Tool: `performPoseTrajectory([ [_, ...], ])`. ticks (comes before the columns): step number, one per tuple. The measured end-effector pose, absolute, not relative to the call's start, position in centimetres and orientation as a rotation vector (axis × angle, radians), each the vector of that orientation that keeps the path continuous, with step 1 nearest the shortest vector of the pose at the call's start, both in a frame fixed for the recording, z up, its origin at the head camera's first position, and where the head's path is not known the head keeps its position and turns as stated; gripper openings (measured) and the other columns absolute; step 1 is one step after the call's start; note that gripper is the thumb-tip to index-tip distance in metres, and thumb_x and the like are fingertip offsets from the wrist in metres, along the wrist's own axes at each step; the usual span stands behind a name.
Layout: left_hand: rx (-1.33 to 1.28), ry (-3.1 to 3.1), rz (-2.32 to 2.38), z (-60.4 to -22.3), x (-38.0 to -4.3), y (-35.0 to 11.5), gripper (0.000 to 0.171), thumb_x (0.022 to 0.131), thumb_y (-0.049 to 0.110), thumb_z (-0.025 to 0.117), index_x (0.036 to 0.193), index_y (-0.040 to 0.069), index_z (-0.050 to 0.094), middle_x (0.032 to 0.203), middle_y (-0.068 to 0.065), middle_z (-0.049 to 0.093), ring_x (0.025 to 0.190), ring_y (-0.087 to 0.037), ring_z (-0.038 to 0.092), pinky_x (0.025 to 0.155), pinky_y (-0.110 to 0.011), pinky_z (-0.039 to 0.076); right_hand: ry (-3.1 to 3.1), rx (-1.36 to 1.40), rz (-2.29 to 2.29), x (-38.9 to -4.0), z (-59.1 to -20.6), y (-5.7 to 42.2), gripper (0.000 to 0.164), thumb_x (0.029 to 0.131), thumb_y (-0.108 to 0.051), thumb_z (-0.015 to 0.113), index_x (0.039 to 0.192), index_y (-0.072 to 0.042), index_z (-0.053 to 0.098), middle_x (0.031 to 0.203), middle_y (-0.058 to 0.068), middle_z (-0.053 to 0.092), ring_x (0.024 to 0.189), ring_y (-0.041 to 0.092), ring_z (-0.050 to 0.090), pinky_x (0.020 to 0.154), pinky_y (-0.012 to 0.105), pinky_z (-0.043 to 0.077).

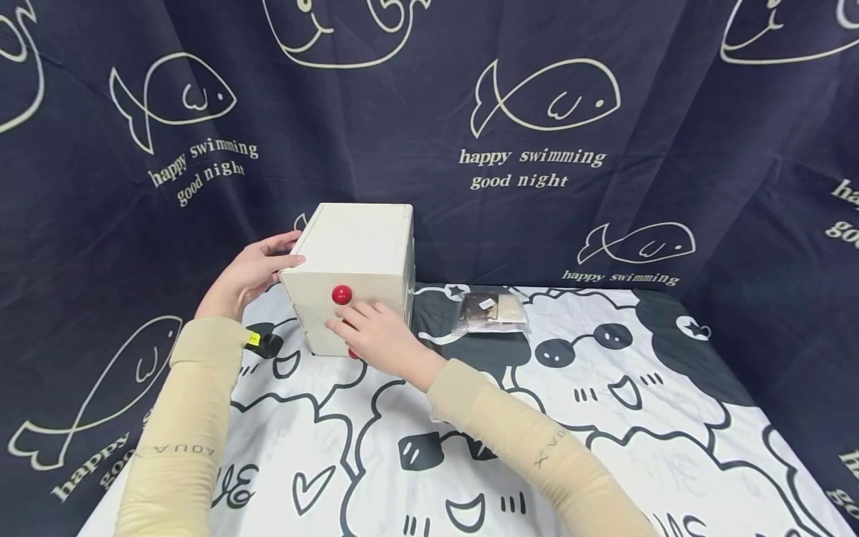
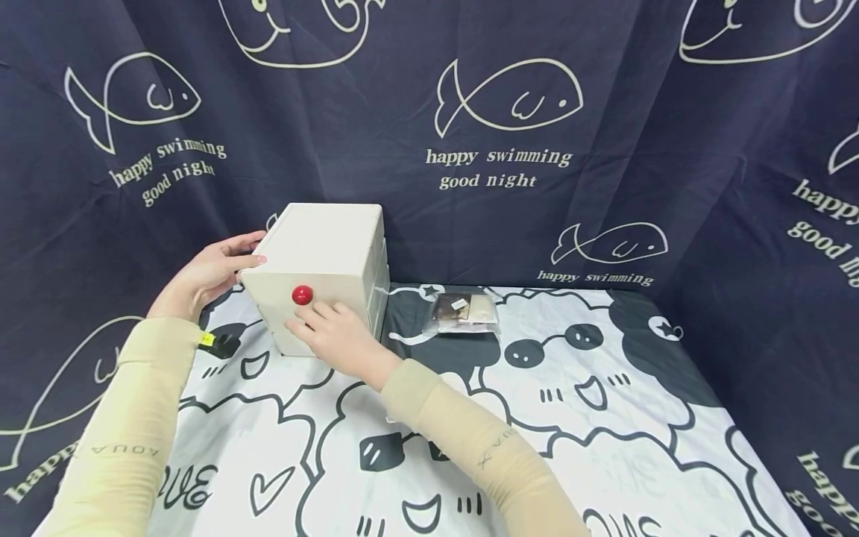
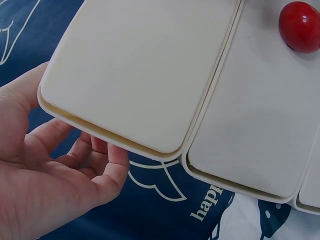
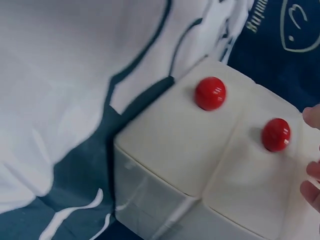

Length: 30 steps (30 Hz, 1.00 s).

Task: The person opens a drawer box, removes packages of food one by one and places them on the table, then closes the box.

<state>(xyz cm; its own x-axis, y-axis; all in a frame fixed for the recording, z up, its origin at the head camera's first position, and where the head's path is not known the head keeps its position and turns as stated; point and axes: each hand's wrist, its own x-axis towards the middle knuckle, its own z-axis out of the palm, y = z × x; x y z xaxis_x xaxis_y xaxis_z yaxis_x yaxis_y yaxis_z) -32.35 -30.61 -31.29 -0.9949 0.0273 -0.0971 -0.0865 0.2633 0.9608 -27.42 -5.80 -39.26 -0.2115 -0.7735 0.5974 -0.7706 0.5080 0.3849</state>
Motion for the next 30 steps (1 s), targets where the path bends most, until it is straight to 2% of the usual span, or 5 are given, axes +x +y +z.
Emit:
performPoseTrajectory([
  [10,-0.070,2.396,1.886,-31.4,-32.4,-30.5,0.073,0.086,0.013,0.069,0.148,0.014,0.032,0.126,0.001,0.038,0.114,-0.017,0.042,0.078,-0.018,0.049,-2.073,1.234,-0.129,-28.1,-40.8,-6.3,0.034,0.092,-0.013,0.056,0.125,-0.021,0.057,0.124,-0.002,0.057,0.113,0.018,0.049,0.081,0.030,0.041],
  [18,-0.064,2.395,1.879,-31.4,-32.4,-30.4,0.073,0.086,0.014,0.070,0.148,0.014,0.032,0.128,0.000,0.039,0.113,-0.015,0.044,0.079,-0.018,0.049,-2.078,1.251,-0.240,-28.3,-41.8,-6.6,0.039,0.087,-0.016,0.061,0.124,-0.022,0.055,0.123,-0.003,0.055,0.111,0.019,0.048,0.081,0.031,0.041],
  [30,-0.024,2.408,1.891,-31.8,-32.4,-30.8,0.071,0.087,0.014,0.068,0.148,0.013,0.032,0.121,0.004,0.040,0.107,-0.012,0.046,0.077,-0.018,0.048,-2.074,1.188,-0.385,-28.5,-42.1,-7.4,0.022,0.092,-0.017,0.057,0.113,-0.024,0.062,0.120,-0.007,0.053,0.106,0.015,0.046,0.078,0.028,0.038],
])
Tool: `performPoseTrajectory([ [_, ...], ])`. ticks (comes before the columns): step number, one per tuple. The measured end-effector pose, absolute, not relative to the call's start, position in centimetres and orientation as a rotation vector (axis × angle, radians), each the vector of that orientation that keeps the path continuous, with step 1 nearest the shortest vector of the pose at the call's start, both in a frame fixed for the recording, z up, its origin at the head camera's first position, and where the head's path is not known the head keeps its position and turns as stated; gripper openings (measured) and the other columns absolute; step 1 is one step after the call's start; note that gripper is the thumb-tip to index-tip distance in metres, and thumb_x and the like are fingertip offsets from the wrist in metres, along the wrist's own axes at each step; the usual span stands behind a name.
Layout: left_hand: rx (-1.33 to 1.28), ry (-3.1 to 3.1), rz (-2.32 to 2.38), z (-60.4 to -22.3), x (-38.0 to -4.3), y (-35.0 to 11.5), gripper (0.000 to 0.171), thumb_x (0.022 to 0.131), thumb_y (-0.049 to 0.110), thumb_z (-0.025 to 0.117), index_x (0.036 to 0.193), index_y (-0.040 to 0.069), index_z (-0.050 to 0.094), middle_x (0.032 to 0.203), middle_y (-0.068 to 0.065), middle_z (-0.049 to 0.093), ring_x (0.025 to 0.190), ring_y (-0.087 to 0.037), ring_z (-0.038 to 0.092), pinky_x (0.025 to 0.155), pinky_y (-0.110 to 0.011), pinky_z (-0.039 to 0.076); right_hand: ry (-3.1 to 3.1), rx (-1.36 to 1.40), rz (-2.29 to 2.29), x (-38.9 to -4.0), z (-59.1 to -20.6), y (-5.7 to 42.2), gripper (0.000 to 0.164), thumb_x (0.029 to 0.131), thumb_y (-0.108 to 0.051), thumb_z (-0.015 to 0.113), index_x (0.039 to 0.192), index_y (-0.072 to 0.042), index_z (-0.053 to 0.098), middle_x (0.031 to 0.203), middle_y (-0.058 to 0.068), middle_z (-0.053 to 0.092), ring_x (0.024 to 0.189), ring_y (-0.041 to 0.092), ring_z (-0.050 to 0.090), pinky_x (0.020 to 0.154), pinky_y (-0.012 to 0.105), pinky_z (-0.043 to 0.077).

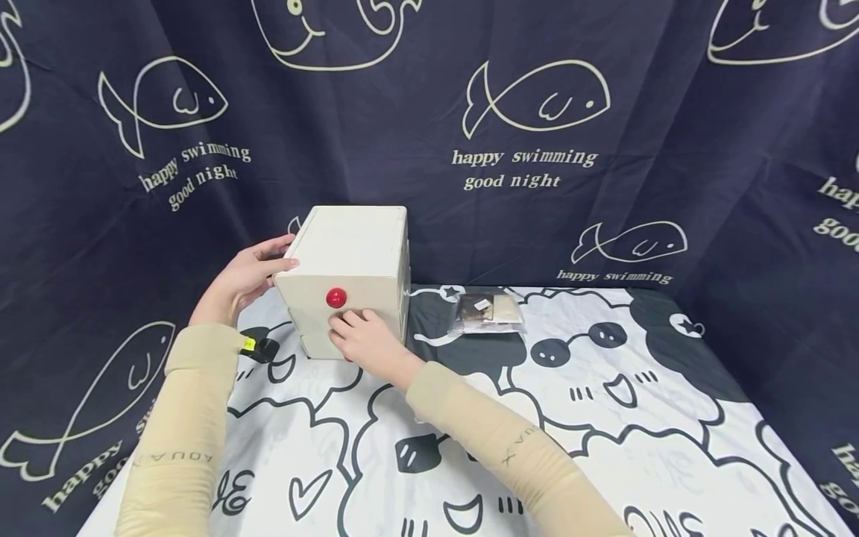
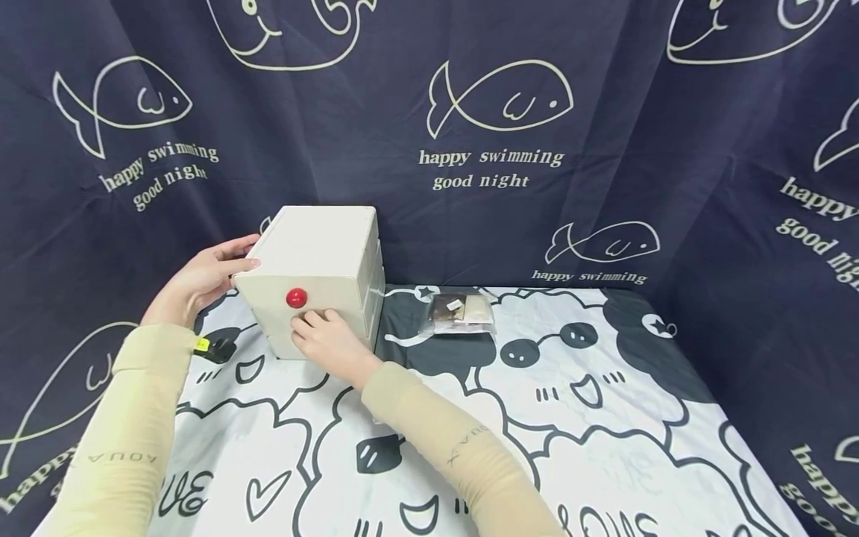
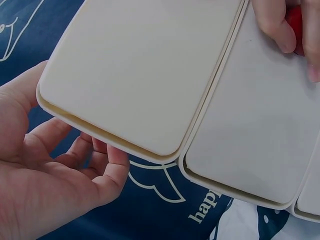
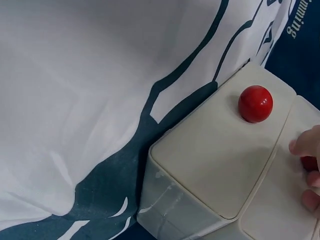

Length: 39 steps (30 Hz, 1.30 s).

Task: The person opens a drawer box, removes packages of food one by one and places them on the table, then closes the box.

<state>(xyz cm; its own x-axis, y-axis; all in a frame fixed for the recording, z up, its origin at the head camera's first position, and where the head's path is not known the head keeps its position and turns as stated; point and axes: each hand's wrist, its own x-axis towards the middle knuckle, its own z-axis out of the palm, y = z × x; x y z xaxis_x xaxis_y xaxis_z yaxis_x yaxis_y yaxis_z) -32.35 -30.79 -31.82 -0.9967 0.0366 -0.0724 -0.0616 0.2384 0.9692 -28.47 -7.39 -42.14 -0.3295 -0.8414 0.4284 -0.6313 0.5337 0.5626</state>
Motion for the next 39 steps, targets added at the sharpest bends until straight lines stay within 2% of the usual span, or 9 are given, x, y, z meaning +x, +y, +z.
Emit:
performPoseTrajectory([
  [8,-0.017,2.388,1.901,-31.8,-32.3,-30.7,0.073,0.087,0.013,0.068,0.148,0.012,0.030,0.120,0.004,0.040,0.106,-0.010,0.048,0.078,-0.018,0.049,-2.069,1.210,-0.412,-28.4,-41.9,-7.5,0.027,0.087,-0.021,0.061,0.114,-0.021,0.064,0.120,-0.006,0.054,0.110,0.016,0.047,0.082,0.028,0.041],
  [17,0.017,2.404,1.872,-31.4,-32.1,-30.7,0.071,0.089,0.009,0.065,0.149,0.008,0.028,0.118,0.004,0.040,0.101,-0.006,0.050,0.076,-0.017,0.050,-2.059,1.247,-0.407,-28.5,-41.7,-7.4,0.029,0.087,-0.020,0.063,0.116,-0.021,0.066,0.124,-0.005,0.055,0.111,0.016,0.048,0.085,0.027,0.042],
  [24,-0.055,2.423,1.789,-29.7,-30.7,-29.7,0.072,0.088,0.012,0.066,0.149,0.012,0.028,0.124,0.002,0.039,0.111,-0.014,0.043,0.078,-0.017,0.047,-2.031,1.291,-0.383,-28.6,-41.6,-7.4,0.027,0.088,-0.012,0.059,0.113,-0.017,0.068,0.121,-0.002,0.056,0.107,0.019,0.050,0.088,0.026,0.044],
  [29,-0.073,2.440,1.752,-29.2,-30.3,-29.4,0.072,0.088,0.015,0.066,0.149,0.013,0.028,0.129,0.000,0.038,0.114,-0.016,0.041,0.082,-0.020,0.044,-2.050,1.293,-0.429,-28.6,-41.7,-7.5,0.026,0.093,-0.011,0.055,0.117,-0.015,0.066,0.123,0.000,0.054,0.108,0.020,0.049,0.089,0.027,0.043],
  [39,-0.065,2.483,1.761,-30.5,-31.8,-30.3,0.069,0.088,0.015,0.067,0.148,0.014,0.033,0.124,0.003,0.041,0.104,-0.011,0.044,0.075,-0.017,0.045,-2.048,1.277,-0.473,-28.5,-41.7,-7.6,0.027,0.093,-0.012,0.056,0.118,-0.015,0.066,0.124,0.001,0.053,0.108,0.021,0.048,0.085,0.027,0.044],
])
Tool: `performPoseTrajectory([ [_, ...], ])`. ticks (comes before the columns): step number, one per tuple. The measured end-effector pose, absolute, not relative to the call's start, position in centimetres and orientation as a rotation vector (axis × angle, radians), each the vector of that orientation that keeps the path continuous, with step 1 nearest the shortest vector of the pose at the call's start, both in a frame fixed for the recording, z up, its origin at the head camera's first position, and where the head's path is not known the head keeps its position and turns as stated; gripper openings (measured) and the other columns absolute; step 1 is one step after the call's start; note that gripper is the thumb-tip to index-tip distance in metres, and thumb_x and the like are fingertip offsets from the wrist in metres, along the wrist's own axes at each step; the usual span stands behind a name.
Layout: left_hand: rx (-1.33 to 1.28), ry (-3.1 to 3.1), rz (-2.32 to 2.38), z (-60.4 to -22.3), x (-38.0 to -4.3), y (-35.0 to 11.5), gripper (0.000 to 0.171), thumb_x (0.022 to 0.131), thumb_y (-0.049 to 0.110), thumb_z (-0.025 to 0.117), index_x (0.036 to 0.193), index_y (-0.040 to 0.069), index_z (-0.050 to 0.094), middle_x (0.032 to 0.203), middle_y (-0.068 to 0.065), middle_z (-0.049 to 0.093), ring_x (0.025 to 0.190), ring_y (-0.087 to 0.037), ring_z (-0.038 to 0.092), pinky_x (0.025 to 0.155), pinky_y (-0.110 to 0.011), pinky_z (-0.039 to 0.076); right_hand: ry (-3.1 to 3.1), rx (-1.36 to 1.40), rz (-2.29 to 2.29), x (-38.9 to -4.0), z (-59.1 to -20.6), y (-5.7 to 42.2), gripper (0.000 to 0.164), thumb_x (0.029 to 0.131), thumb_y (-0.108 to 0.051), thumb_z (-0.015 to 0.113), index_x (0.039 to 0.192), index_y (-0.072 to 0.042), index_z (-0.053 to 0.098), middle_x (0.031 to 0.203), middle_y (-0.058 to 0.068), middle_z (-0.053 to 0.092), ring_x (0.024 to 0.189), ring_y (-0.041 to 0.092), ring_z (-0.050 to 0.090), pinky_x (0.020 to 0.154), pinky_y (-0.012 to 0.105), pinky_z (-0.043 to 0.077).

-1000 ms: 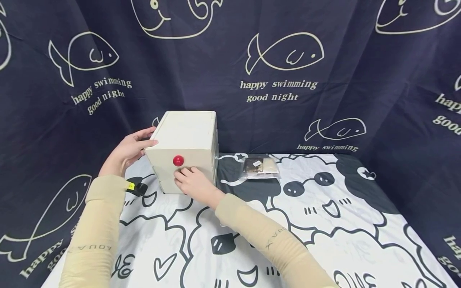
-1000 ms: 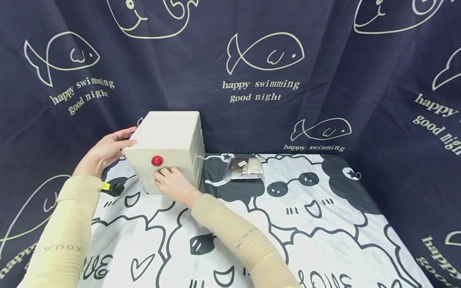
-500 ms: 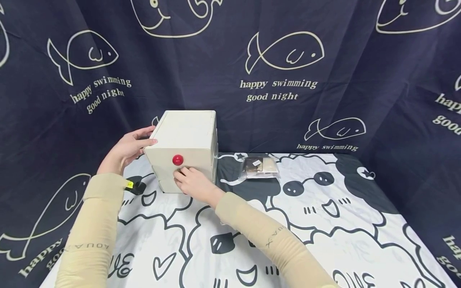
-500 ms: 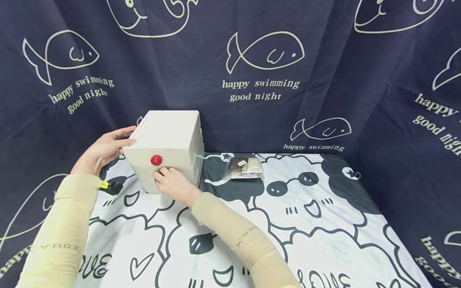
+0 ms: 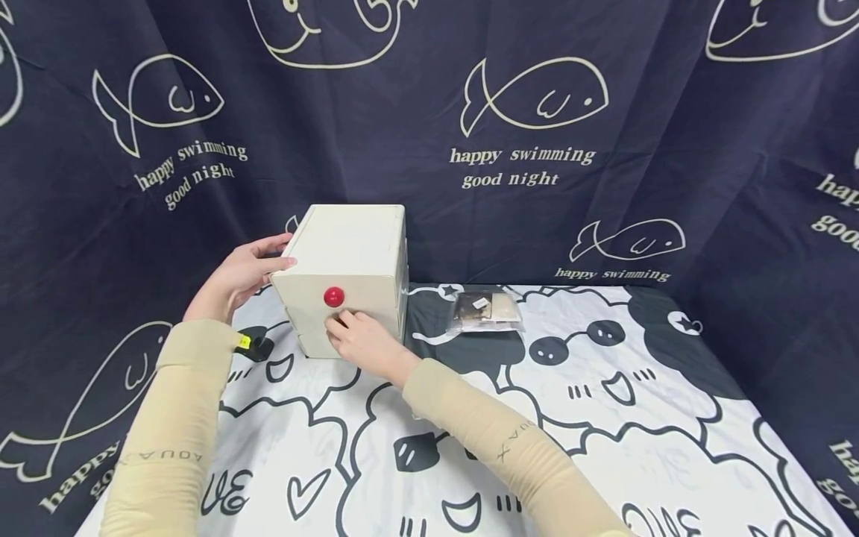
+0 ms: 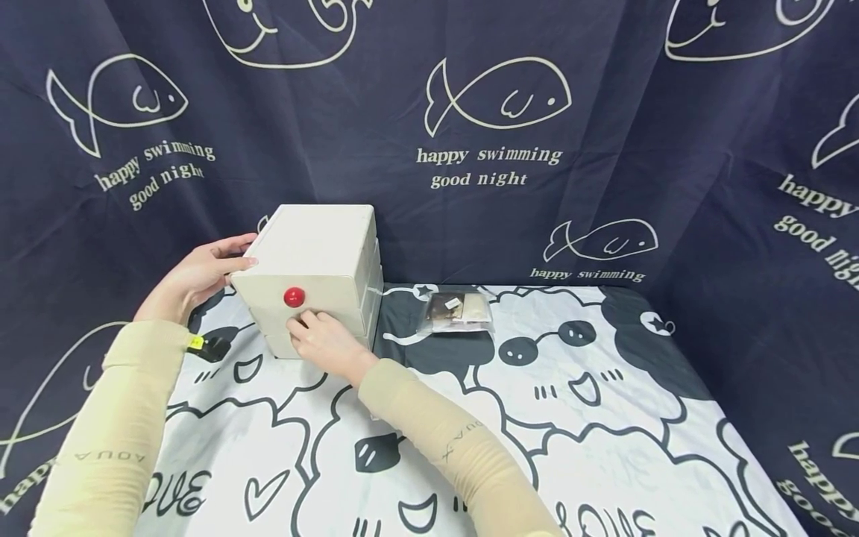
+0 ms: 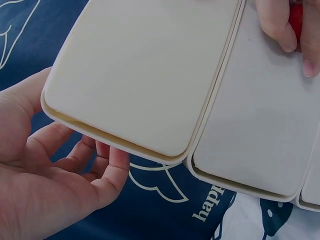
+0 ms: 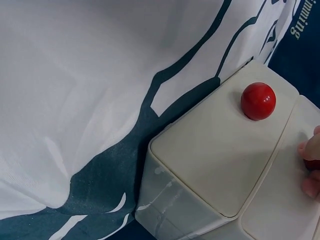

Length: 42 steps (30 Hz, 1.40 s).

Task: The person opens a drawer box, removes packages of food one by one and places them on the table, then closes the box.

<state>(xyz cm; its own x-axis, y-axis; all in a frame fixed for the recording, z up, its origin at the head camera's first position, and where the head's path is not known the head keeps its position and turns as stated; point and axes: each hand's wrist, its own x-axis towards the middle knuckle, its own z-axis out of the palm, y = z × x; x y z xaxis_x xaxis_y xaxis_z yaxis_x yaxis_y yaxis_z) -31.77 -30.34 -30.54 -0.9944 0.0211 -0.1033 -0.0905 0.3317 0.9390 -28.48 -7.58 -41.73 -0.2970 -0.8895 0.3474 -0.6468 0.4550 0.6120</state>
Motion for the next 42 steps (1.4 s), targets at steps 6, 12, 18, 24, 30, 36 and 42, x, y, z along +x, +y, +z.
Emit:
performPoseTrajectory([
  [6,-0.034,2.505,1.758,-31.3,-32.3,-30.7,0.071,0.087,0.020,0.069,0.147,0.014,0.033,0.124,0.003,0.041,0.105,-0.010,0.046,0.077,-0.018,0.047,-2.046,1.273,-0.463,-28.4,-41.7,-7.5,0.026,0.093,-0.012,0.056,0.117,-0.015,0.066,0.122,0.000,0.053,0.108,0.020,0.049,0.086,0.027,0.044],
  [12,-0.023,2.497,1.770,-31.3,-32.3,-30.8,0.070,0.087,0.019,0.069,0.147,0.014,0.033,0.123,0.003,0.042,0.105,-0.010,0.046,0.077,-0.017,0.047,-2.039,1.273,-0.452,-28.3,-41.8,-7.6,0.026,0.094,-0.011,0.055,0.116,-0.015,0.067,0.121,0.001,0.053,0.105,0.021,0.049,0.084,0.028,0.044],
  [18,-0.034,2.496,1.760,-31.2,-32.3,-30.8,0.072,0.087,0.021,0.069,0.148,0.015,0.032,0.123,0.003,0.041,0.108,-0.011,0.044,0.079,-0.017,0.045,-2.028,1.283,-0.433,-28.2,-41.9,-7.5,0.025,0.093,-0.010,0.056,0.115,-0.014,0.067,0.120,0.002,0.053,0.102,0.021,0.048,0.082,0.028,0.044],
  [24,-0.049,2.489,1.762,-31.2,-32.4,-30.8,0.073,0.086,0.021,0.070,0.148,0.014,0.032,0.124,0.003,0.041,0.109,-0.012,0.044,0.080,-0.018,0.045,-2.025,1.301,-0.425,-27.9,-41.9,-7.4,0.025,0.092,-0.011,0.056,0.114,-0.015,0.068,0.120,0.002,0.053,0.101,0.020,0.048,0.080,0.026,0.044],
  [30,-0.046,2.499,1.732,-31.0,-32.4,-30.8,0.074,0.086,0.021,0.070,0.148,0.013,0.031,0.126,0.001,0.040,0.114,-0.015,0.042,0.087,-0.023,0.042,-2.008,1.319,-0.411,-27.6,-41.7,-7.4,0.023,0.092,-0.011,0.057,0.110,-0.016,0.069,0.117,0.001,0.053,0.098,0.019,0.047,0.077,0.026,0.044],
  [36,-0.041,2.521,1.675,-30.6,-32.3,-30.8,0.072,0.087,0.021,0.068,0.148,0.013,0.031,0.133,-0.004,0.037,0.120,-0.020,0.038,0.092,-0.030,0.042,-1.997,1.328,-0.408,-27.0,-41.7,-7.4,0.023,0.091,-0.010,0.057,0.109,-0.017,0.070,0.115,0.000,0.053,0.099,0.019,0.048,0.079,0.027,0.044],
  [42,-0.034,2.542,1.589,-30.1,-32.3,-30.7,0.072,0.089,0.021,0.067,0.149,0.015,0.028,0.147,-0.013,0.027,0.128,-0.027,0.032,0.104,-0.045,0.033,-1.983,1.314,-0.436,-26.4,-41.6,-7.2,0.024,0.092,-0.012,0.055,0.109,-0.018,0.070,0.115,0.000,0.054,0.102,0.018,0.048,0.085,0.028,0.042],
])
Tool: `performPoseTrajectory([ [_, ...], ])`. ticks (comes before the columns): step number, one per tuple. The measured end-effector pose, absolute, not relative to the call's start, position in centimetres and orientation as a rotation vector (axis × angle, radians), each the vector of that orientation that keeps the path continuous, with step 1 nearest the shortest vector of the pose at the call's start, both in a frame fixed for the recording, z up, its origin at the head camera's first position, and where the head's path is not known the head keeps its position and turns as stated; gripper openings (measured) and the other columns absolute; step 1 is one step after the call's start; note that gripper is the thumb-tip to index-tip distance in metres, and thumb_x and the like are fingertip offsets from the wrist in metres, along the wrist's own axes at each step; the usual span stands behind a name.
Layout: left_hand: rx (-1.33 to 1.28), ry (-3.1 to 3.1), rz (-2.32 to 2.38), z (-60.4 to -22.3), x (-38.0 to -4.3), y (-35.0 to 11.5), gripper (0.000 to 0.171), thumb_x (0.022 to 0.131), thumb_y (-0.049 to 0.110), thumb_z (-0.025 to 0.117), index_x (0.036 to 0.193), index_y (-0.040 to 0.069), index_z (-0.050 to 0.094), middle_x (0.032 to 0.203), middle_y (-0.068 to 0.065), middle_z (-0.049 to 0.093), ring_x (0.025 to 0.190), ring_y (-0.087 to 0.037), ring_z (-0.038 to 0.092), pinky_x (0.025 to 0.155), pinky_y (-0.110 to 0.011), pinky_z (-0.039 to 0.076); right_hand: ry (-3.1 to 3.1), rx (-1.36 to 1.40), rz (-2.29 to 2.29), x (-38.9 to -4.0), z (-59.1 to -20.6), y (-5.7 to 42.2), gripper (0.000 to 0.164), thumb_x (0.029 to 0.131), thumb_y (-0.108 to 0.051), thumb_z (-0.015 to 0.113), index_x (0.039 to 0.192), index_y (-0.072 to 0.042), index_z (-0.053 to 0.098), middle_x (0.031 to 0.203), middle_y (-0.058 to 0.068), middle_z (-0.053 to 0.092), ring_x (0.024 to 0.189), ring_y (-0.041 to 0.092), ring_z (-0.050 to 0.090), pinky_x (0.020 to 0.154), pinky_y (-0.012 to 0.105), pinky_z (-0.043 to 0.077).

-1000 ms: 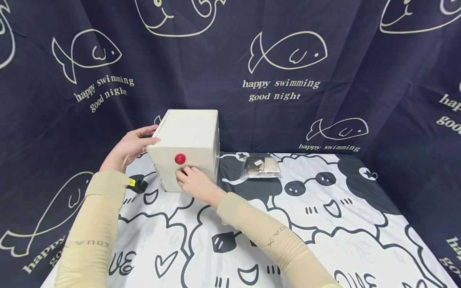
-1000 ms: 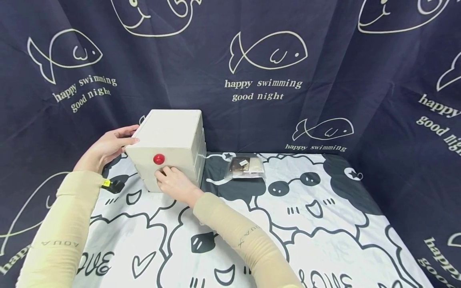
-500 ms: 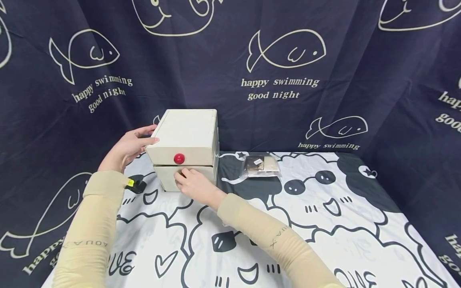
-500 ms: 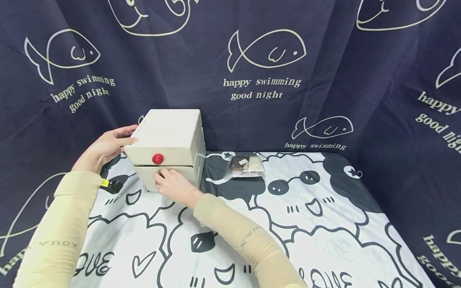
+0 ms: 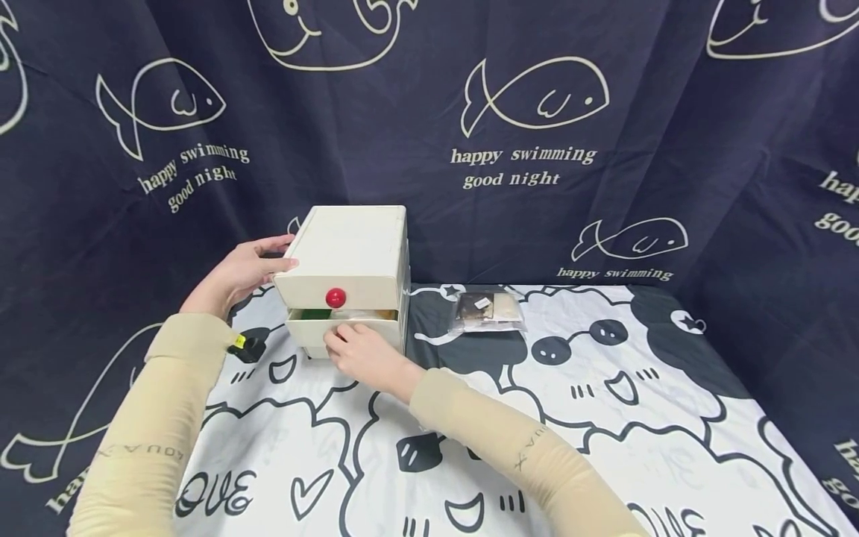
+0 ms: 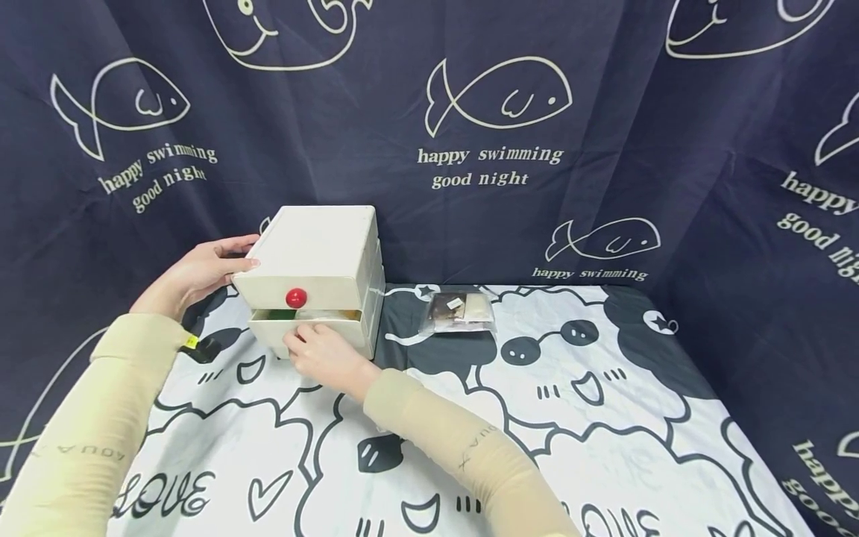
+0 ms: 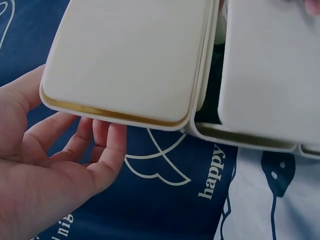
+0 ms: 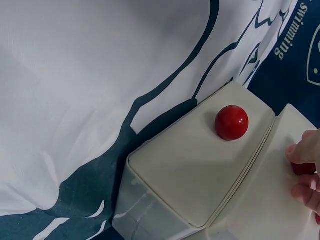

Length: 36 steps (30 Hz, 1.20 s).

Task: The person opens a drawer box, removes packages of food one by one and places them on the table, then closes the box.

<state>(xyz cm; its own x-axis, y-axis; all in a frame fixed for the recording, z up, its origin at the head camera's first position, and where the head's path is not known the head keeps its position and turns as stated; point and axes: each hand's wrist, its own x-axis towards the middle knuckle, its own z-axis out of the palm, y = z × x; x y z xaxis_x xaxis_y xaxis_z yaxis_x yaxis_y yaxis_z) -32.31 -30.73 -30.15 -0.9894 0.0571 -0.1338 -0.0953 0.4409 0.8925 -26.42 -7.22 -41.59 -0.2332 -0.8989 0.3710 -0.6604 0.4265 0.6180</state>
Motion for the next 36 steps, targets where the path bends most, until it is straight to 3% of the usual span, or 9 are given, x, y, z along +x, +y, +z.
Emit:
performPoseTrajectory([
  [9,-0.006,2.552,1.546,-30.2,-32.7,-31.1,0.074,0.088,0.021,0.068,0.150,0.014,0.028,0.150,-0.015,0.026,0.132,-0.030,0.030,0.109,-0.052,0.027,-1.964,1.319,-0.482,-25.8,-41.6,-7.2,0.023,0.092,-0.016,0.054,0.108,-0.021,0.070,0.117,-0.002,0.053,0.103,0.017,0.048,0.086,0.027,0.042],
  [27,-0.003,2.531,1.553,-30.2,-32.8,-31.2,0.072,0.090,0.016,0.065,0.150,0.012,0.026,0.150,-0.017,0.025,0.133,-0.029,0.031,0.109,-0.050,0.028,-1.848,1.360,-0.413,-24.1,-41.3,-7.1,0.021,0.092,-0.022,0.051,0.096,-0.025,0.071,0.107,-0.005,0.056,0.094,0.013,0.049,0.079,0.025,0.043],
  [36,0.003,2.562,1.521,-29.8,-32.4,-30.9,0.075,0.087,0.023,0.069,0.149,0.013,0.028,0.151,-0.015,0.027,0.131,-0.028,0.034,0.107,-0.048,0.032,-1.854,1.382,-0.436,-23.9,-41.1,-7.1,0.020,0.092,-0.020,0.052,0.096,-0.026,0.071,0.106,-0.006,0.054,0.094,0.013,0.050,0.078,0.024,0.043],
])
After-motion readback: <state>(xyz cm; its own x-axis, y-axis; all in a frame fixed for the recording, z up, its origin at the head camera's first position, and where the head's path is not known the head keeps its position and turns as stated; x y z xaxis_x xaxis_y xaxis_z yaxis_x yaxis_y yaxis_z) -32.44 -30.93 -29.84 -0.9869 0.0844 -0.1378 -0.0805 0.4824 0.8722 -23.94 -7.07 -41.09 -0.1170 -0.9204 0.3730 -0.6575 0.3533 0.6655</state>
